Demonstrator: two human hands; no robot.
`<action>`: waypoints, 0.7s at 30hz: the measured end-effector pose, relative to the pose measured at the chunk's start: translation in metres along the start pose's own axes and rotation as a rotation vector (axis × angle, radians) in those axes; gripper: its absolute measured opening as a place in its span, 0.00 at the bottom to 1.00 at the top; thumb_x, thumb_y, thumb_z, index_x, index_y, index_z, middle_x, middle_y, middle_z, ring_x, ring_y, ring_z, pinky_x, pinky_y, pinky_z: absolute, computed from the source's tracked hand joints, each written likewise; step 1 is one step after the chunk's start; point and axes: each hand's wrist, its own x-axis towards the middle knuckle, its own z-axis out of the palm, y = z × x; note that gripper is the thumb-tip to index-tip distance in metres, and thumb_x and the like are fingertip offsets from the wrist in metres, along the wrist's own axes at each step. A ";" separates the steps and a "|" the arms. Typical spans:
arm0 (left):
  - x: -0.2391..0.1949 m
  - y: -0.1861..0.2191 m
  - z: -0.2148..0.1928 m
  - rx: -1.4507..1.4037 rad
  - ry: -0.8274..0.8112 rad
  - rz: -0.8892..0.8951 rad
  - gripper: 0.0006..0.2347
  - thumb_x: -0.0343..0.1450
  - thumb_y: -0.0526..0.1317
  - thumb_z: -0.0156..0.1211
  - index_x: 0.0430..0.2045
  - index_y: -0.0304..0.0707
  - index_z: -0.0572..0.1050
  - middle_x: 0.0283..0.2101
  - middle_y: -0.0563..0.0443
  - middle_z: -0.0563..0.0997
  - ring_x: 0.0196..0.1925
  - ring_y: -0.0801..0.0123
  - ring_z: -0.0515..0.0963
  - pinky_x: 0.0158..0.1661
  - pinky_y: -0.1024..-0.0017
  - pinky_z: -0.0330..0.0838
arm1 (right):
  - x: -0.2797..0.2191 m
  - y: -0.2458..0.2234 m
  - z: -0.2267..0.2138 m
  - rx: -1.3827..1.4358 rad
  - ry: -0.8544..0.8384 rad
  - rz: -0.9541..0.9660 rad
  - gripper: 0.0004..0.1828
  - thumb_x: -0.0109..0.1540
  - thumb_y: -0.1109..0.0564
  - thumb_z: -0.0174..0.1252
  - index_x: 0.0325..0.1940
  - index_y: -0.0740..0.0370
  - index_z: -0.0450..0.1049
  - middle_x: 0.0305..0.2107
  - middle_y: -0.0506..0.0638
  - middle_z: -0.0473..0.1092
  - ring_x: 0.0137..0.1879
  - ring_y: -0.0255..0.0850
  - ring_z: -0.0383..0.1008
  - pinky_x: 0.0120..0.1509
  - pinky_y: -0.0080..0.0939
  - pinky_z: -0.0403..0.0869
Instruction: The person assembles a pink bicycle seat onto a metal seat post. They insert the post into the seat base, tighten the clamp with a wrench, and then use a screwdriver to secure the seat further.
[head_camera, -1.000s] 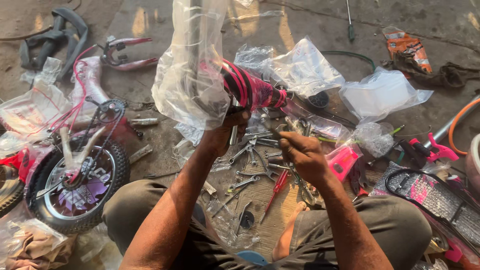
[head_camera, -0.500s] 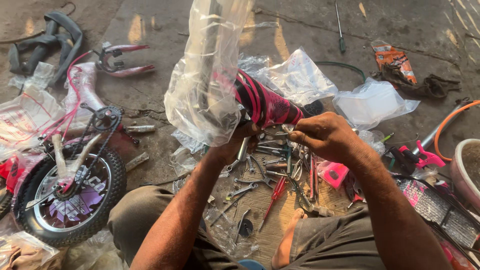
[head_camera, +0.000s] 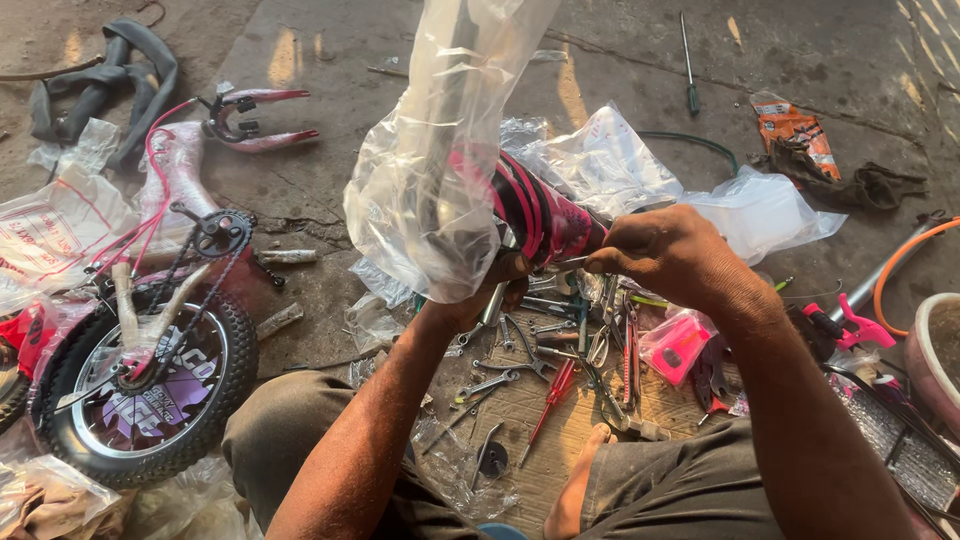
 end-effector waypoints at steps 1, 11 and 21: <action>-0.002 -0.003 0.000 -0.004 0.039 0.022 0.14 0.70 0.45 0.70 0.39 0.36 0.74 0.25 0.53 0.75 0.22 0.72 0.75 0.21 0.73 0.69 | -0.003 0.009 0.008 0.052 0.012 -0.004 0.12 0.60 0.49 0.65 0.35 0.60 0.82 0.17 0.46 0.73 0.26 0.33 0.68 0.30 0.40 0.70; 0.019 -0.036 -0.016 0.052 0.199 0.014 0.12 0.72 0.44 0.68 0.39 0.36 0.74 0.24 0.53 0.75 0.22 0.72 0.75 0.21 0.74 0.68 | -0.034 -0.054 0.206 1.614 0.500 0.522 0.16 0.67 0.46 0.56 0.31 0.57 0.73 0.17 0.42 0.63 0.19 0.32 0.56 0.21 0.35 0.56; 0.010 -0.025 -0.019 0.109 0.116 -0.066 0.11 0.73 0.43 0.67 0.39 0.36 0.75 0.24 0.53 0.75 0.22 0.73 0.74 0.20 0.74 0.67 | -0.028 0.047 0.067 0.148 0.183 0.100 0.12 0.64 0.50 0.59 0.33 0.60 0.80 0.13 0.44 0.68 0.21 0.31 0.63 0.24 0.38 0.63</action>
